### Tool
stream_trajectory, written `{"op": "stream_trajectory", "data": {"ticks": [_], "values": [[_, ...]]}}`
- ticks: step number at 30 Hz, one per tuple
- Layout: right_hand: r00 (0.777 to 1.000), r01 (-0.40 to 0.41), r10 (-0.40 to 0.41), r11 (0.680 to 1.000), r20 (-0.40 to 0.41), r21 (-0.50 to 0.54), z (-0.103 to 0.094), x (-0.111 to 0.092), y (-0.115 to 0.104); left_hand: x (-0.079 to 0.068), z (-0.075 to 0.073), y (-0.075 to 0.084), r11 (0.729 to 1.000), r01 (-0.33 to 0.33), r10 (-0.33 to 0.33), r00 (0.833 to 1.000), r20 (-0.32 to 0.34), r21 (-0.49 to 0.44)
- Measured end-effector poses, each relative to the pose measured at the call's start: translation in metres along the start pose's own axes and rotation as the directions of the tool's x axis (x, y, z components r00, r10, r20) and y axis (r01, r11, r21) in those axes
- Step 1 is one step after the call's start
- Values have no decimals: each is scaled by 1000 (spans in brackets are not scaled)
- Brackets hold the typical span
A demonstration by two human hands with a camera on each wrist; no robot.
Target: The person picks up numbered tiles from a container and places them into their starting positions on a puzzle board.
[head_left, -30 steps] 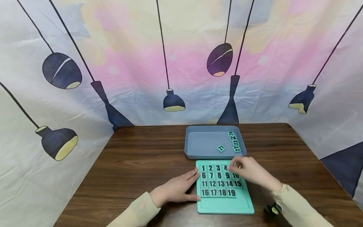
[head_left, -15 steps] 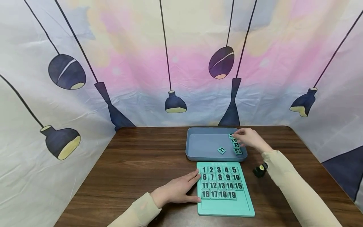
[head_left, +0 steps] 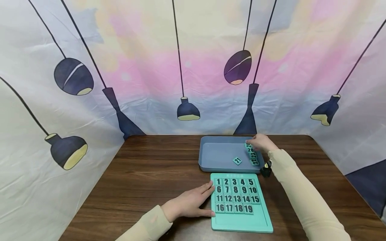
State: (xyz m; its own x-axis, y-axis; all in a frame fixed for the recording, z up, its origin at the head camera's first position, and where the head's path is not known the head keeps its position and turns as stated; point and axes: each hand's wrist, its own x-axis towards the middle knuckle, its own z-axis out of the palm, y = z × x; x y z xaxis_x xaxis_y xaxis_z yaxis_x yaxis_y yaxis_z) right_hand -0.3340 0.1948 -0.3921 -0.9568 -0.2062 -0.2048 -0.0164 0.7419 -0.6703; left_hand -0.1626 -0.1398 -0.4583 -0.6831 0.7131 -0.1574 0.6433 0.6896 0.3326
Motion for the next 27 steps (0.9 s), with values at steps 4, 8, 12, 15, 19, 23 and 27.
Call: {"op": "stream_trajectory", "data": {"ticks": [4,8,12,15,19,23,27], "values": [[1000,-22,22,1000,3,-15,-1,4,1,-1,0,2,1000,4,-4,1000,12,-15],[997,-41,42,999,58,-24,-1,7,-1,-1,-1,2,1000,5,-5,1000,8,-7],[990,-51,52,999,135,-12,4,11,-3,-1,-2,2,1000,5,-5,1000,1,6],[990,-50,53,998,132,-28,10,14,-1,-1,-2,2,1000,4,-4,1000,-3,12],[996,-30,32,999,87,-29,18,18,3,0,-2,2,1000,7,-7,1000,0,10],[999,-2,4,999,53,-45,25,21,5,-1,-1,2,1000,13,-13,1000,2,14],[998,49,-46,995,36,-89,31,23,4,-1,-1,1,1000,14,-14,1000,-1,21]]}}
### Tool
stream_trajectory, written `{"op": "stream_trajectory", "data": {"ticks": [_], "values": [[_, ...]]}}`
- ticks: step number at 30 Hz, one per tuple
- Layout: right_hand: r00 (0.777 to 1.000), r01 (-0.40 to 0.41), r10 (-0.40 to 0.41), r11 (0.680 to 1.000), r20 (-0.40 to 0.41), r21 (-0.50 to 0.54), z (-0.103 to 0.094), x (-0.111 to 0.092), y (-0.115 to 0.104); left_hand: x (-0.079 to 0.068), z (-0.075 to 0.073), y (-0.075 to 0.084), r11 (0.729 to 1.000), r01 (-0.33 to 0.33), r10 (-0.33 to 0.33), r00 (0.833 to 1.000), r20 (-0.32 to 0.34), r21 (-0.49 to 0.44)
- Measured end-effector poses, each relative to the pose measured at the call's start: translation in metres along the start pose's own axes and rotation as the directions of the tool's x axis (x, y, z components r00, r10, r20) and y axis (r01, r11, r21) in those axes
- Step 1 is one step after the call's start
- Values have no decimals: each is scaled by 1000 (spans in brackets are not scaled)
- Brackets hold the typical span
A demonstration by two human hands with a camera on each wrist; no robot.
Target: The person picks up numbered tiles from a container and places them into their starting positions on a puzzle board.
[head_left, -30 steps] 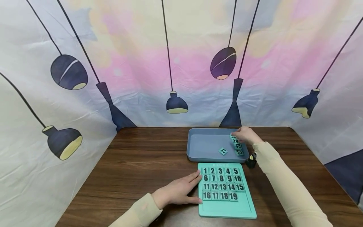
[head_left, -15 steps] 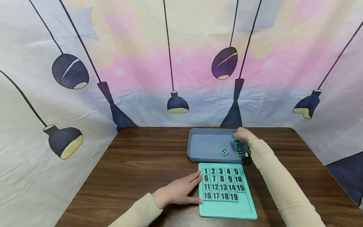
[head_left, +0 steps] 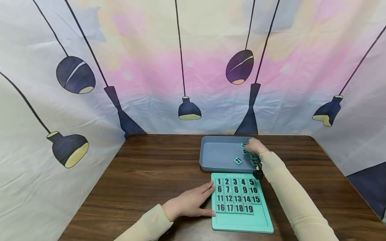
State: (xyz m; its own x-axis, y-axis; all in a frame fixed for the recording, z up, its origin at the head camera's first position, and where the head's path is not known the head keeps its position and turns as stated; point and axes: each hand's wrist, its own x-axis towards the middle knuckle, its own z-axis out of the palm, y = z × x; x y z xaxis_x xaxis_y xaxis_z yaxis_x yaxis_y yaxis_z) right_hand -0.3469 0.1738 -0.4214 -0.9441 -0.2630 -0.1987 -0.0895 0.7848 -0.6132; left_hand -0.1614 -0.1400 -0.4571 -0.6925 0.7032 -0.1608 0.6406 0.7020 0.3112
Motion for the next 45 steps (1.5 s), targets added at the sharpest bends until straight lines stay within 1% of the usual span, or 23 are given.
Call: {"op": "stream_trajectory", "data": {"ticks": [4,6,9,16,20,26,33,38,43,45], "values": [[999,51,-51,999,-9,-7,5,2,-2,0,0,0,1000,0,0,1000,-3,-1],[998,61,-61,998,-4,-9,7,2,-3,0,-1,1,1000,1,-1,1000,-3,-3],[999,51,-51,999,-5,-6,10,3,-4,-1,-1,1,1000,0,0,1000,-5,-5],[999,23,-25,999,-45,-41,14,2,-7,-1,-1,1,1000,-4,4,1000,-5,-11],[1000,12,-13,999,-25,-32,16,3,-8,-1,0,1,1000,-16,16,1000,-16,-5],[1000,18,-19,999,-15,-43,16,2,-9,0,0,0,1000,-17,17,1000,-14,-8],[1000,17,-17,1000,16,5,18,2,-7,0,0,2,1000,0,0,1000,-1,-22],[999,45,-45,999,11,15,16,-2,-5,0,0,3,1000,-1,1,1000,1,-27],[996,82,-84,993,24,79,7,-10,-4,1,1,2,1000,-1,2,1000,4,-27],[995,95,-98,990,17,102,2,-14,-4,1,0,1,1000,-1,1,1000,0,-19]]}}
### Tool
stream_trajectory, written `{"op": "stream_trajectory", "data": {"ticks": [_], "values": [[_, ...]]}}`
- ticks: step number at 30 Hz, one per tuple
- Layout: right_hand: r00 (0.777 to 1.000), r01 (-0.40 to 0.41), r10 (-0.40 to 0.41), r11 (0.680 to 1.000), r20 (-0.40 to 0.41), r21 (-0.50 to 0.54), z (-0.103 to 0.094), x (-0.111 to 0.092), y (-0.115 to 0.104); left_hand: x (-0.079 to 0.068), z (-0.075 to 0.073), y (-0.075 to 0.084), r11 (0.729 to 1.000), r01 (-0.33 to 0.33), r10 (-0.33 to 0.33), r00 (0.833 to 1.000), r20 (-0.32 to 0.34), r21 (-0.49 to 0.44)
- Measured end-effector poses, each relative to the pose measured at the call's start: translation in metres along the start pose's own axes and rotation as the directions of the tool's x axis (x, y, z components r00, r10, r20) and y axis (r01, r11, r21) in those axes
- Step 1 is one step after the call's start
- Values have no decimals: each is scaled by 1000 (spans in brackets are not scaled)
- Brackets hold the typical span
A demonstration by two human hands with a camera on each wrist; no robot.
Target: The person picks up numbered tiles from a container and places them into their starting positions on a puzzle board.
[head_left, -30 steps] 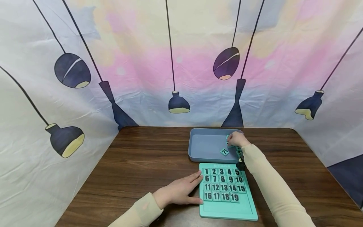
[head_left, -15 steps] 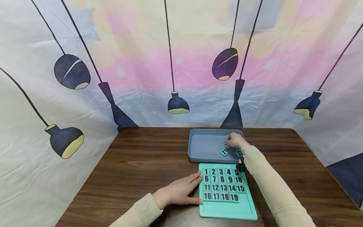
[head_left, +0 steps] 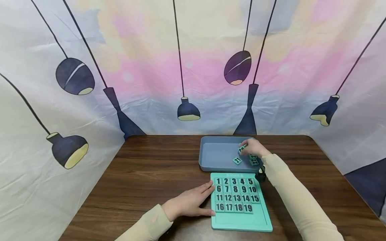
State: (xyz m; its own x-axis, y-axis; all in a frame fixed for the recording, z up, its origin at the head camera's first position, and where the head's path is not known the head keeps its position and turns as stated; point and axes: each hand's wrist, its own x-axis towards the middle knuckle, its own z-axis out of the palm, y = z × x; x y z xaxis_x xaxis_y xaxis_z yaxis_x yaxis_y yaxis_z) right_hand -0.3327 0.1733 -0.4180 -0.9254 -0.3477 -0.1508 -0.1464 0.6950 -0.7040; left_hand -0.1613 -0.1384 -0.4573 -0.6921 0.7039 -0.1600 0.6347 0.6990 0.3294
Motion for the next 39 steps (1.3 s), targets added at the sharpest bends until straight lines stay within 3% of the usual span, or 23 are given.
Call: {"op": "stream_trajectory", "data": {"ticks": [12,18,31,39], "values": [[998,65,-65,998,2,-12,-23,-37,-4,0,2,-3,1000,-13,13,1000,-16,18],[991,134,-133,990,21,-35,-18,-65,-8,-1,2,-2,1000,-6,6,1000,-4,3],[984,175,-173,983,47,-53,-1,-138,-11,0,0,-1,1000,-5,5,1000,1,11],[990,119,-119,993,70,7,3,-173,-3,0,-2,-1,1000,-3,3,1000,4,5]]}}
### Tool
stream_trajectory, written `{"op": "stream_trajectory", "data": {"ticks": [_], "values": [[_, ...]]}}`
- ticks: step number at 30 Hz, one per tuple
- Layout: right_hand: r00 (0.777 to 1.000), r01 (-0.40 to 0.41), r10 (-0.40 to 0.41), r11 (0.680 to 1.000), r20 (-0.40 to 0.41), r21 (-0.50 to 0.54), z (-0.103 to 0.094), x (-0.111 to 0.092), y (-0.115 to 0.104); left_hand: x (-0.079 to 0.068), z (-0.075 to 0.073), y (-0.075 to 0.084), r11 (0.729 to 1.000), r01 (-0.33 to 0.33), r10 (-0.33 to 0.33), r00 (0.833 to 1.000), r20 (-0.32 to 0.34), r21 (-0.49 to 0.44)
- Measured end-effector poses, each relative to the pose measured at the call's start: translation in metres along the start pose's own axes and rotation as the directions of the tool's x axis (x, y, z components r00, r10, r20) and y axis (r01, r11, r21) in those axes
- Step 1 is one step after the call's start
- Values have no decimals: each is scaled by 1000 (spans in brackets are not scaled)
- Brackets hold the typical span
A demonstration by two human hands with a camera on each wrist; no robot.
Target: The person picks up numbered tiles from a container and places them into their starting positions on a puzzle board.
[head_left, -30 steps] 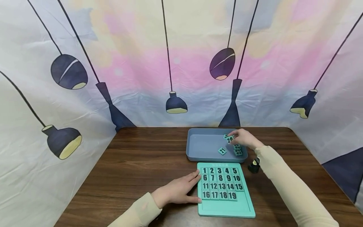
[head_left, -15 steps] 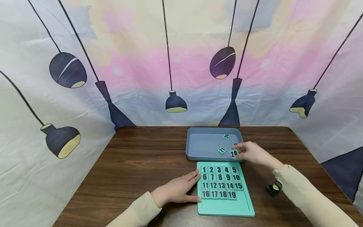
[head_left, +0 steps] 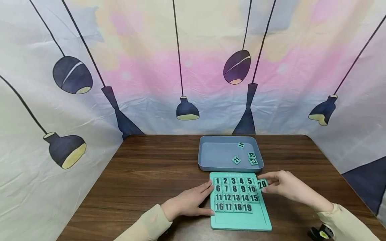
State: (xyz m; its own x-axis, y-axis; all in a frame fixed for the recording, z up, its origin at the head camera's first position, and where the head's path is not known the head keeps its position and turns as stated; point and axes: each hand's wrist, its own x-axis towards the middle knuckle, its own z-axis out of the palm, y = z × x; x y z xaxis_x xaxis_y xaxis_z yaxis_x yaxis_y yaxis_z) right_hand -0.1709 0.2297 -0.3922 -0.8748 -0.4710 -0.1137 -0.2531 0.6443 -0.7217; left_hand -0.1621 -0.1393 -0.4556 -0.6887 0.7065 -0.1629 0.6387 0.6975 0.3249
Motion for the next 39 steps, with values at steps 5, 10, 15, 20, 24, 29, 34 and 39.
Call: {"op": "stream_trajectory", "data": {"ticks": [5,10,15,20,24,29,34,39], "values": [[999,6,-7,999,40,34,15,-9,11,0,0,0,1000,0,0,1000,2,0],[996,20,-26,997,86,76,33,-14,19,0,1,0,1000,-9,9,1000,-5,14],[992,17,-35,990,123,138,44,-15,25,0,2,0,1000,0,0,1000,-6,16],[989,12,-39,983,141,185,52,-16,30,0,2,0,1000,4,-4,1000,0,9],[991,25,-45,987,124,158,56,-16,32,0,2,0,1000,5,-5,1000,0,9],[994,50,-58,995,93,86,59,-15,33,0,1,0,1000,10,-10,1000,0,8],[997,47,-49,998,66,29,61,-15,33,1,1,0,1000,9,-9,1000,-2,7],[997,71,-70,997,33,-24,64,-15,34,1,2,-1,1000,6,-6,1000,-1,6]]}}
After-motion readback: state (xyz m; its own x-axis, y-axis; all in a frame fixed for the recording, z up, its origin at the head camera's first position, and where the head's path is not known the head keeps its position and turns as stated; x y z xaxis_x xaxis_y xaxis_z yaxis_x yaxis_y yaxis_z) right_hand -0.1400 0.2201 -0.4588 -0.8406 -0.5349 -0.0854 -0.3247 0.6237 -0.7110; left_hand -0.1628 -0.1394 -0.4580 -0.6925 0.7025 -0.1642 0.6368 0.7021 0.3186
